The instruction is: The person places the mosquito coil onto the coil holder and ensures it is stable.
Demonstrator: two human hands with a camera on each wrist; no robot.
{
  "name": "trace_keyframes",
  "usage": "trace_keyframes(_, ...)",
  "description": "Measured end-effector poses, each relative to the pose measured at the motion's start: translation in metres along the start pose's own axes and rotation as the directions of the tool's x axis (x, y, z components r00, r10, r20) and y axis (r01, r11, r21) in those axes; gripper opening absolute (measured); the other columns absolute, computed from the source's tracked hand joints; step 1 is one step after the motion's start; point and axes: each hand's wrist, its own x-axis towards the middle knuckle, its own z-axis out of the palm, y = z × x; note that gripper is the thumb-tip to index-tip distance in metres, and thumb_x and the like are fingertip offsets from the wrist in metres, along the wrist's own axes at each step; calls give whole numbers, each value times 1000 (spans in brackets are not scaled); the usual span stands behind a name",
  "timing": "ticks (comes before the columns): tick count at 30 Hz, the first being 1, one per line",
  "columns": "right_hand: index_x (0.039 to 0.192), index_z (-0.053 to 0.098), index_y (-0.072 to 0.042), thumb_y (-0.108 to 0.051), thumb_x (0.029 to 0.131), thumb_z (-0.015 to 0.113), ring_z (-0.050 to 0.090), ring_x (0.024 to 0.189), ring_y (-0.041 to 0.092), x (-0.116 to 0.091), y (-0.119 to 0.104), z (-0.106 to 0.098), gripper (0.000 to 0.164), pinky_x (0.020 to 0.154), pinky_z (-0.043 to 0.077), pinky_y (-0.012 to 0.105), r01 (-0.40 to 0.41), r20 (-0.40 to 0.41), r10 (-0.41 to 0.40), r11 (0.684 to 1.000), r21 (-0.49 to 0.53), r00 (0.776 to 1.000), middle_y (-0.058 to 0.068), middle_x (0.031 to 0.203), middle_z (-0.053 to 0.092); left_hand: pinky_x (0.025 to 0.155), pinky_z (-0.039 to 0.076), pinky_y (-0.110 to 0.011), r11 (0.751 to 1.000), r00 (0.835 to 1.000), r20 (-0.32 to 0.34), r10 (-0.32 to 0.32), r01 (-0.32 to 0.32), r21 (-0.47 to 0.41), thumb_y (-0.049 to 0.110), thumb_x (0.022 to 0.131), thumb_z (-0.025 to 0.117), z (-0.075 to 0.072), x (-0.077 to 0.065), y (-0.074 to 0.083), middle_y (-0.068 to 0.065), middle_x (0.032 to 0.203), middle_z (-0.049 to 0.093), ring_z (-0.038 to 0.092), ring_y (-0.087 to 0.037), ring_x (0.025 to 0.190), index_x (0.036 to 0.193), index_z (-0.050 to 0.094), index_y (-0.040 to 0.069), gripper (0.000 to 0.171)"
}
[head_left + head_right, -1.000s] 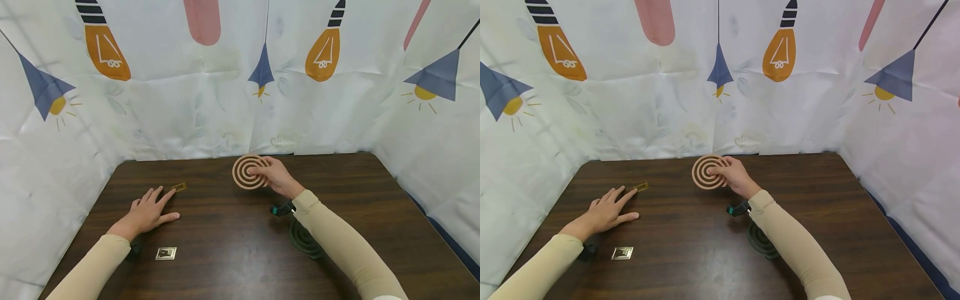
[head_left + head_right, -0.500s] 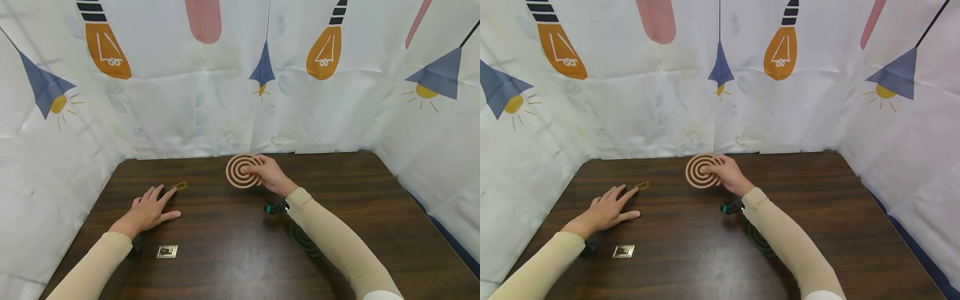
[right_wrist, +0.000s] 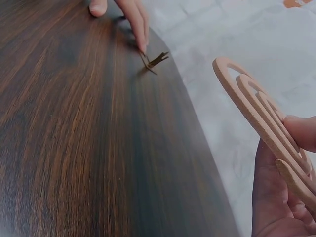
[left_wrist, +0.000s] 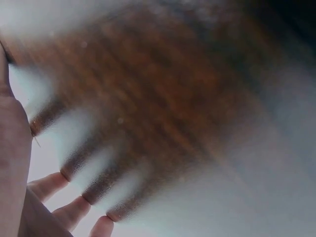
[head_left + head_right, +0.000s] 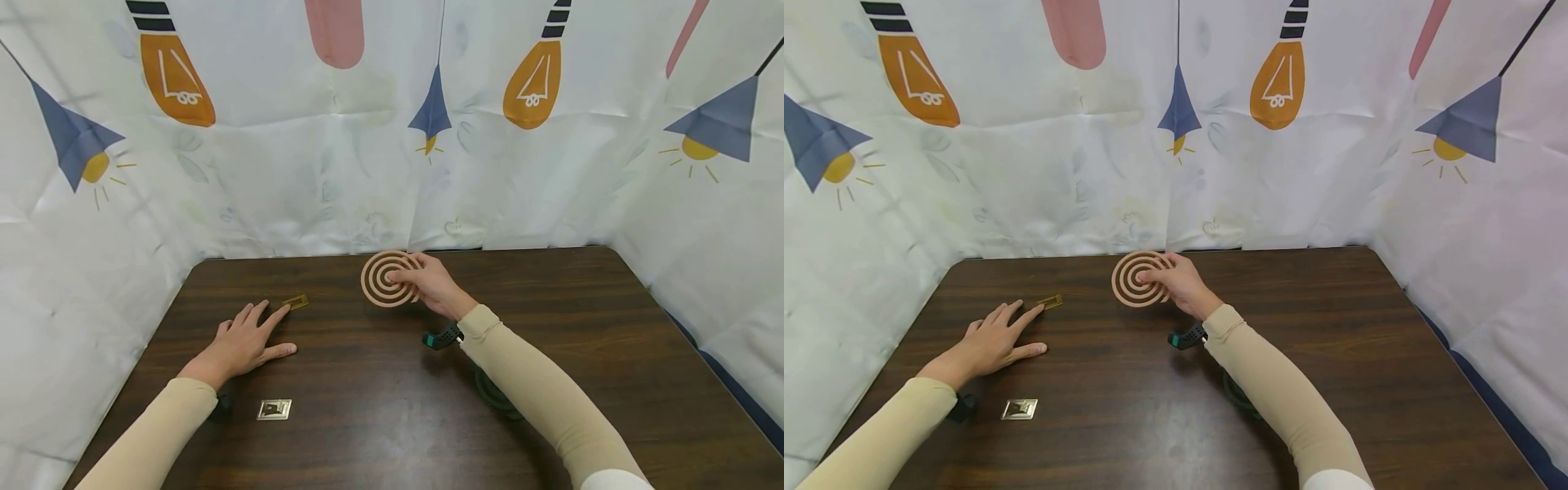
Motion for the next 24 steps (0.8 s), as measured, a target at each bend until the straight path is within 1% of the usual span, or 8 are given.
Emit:
trace_keyframes(3,120,57,-2,-5,91,77,74,72,11,2,1,3,35,62,58,24,-1,-2,1,1000,1,1000,2,85,75,103,35,-80,1000,1000,7,-3,3,-6,70,96,55,1,0,0,-35,161,33,32,-62,146,162,33,16,88)
trace_keyframes(7,117,58,-2,-6,91,78,73,70,11,4,3,7,34,60,56,24,-8,-5,8,1000,-2,1000,3,84,75,104,34,-80,1000,1000,13,-3,3,-12,70,97,54,2,0,0,-35,162,31,31,-62,147,162,31,17,87)
trace_keyframes(14,118,58,-3,-4,91,78,74,78,14,6,4,13,34,67,60,25,-17,4,17,1000,26,1000,6,91,73,104,34,-80,1000,1000,17,-4,4,-15,71,97,53,1,2,0,-35,162,30,30,-62,147,162,31,18,87)
trace_keyframes(18,116,57,-4,-5,90,78,74,77,14,8,5,17,33,67,60,26,-22,9,22,999,29,1000,6,90,73,105,33,-80,1000,1000,24,-7,7,-16,71,97,53,1,2,0,-35,163,29,29,-62,148,163,30,19,87)
trace_keyframes(24,113,58,-5,-4,90,79,73,72,13,12,8,21,31,64,59,26,-28,16,27,999,34,1000,5,88,73,105,33,-80,1000,1000,24,-2,3,-13,71,97,53,2,3,1,-35,163,30,29,-62,148,163,29,21,86)
